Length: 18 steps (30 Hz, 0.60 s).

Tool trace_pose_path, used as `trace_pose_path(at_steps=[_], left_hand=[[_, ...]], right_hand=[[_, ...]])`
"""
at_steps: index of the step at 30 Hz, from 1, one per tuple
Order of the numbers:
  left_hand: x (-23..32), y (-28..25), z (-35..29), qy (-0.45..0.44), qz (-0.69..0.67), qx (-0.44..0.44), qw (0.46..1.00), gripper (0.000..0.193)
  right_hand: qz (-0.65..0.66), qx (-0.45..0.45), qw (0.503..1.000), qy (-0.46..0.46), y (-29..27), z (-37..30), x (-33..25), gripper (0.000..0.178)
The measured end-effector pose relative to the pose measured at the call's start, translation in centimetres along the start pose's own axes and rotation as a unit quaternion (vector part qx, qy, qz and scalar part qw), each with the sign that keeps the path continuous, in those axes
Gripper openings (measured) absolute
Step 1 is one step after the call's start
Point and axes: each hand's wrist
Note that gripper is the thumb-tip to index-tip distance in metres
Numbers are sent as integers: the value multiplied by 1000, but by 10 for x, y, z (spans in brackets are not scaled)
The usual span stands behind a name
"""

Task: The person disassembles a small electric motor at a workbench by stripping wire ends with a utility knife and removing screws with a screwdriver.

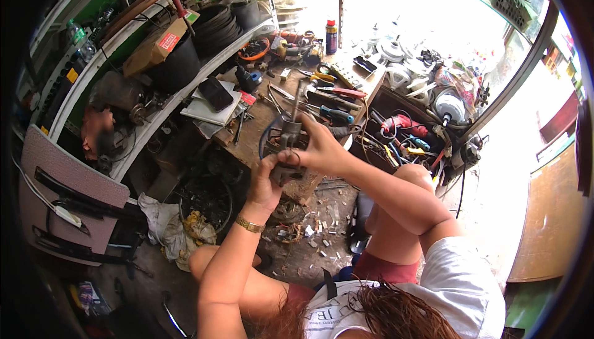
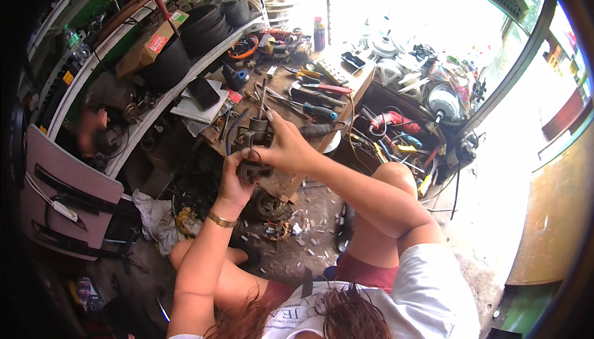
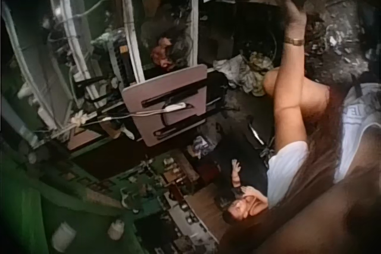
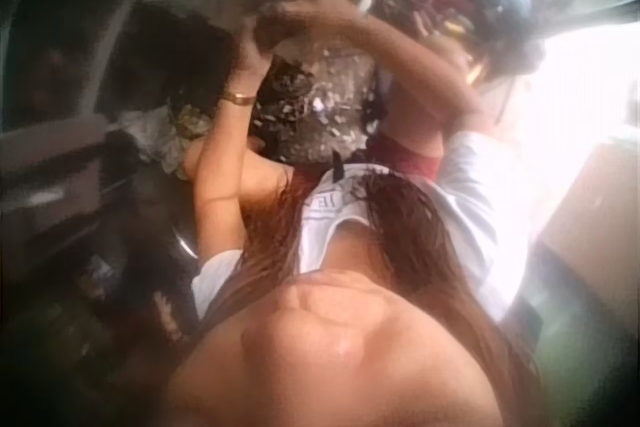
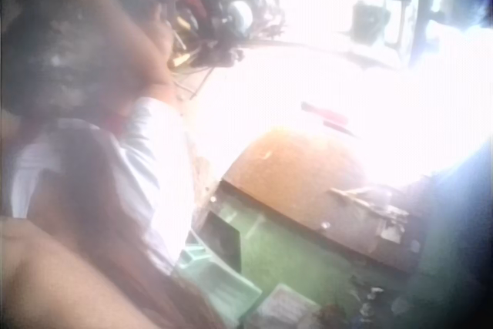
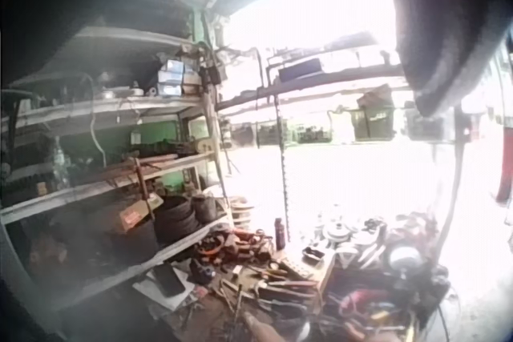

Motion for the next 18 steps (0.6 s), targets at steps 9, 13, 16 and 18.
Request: trace_pose_path(at_steps=[9,13,16,18], left_hand=[[36,-56,26,-84,-307,58,946,59],[45,-64,22,-69,-305,90,945,59],[45,-68,18,-64,-311,102,943,58],[43,-68,17,-71,-314,118,939,58]], right_hand=[[-234,142,961,37,-46,64,92,27],[-483,-46,874,34,-19,49,127,21],[-448,-5,894,13,13,39,141,20],[-440,21,898,-21,27,32,143,22]])
Point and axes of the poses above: each hand's wrist, its own z-axis towards the middle knuckle, its own y-axis out of the palm, x = y × z, and after that the axes turned 14 degrees about x, right-handed
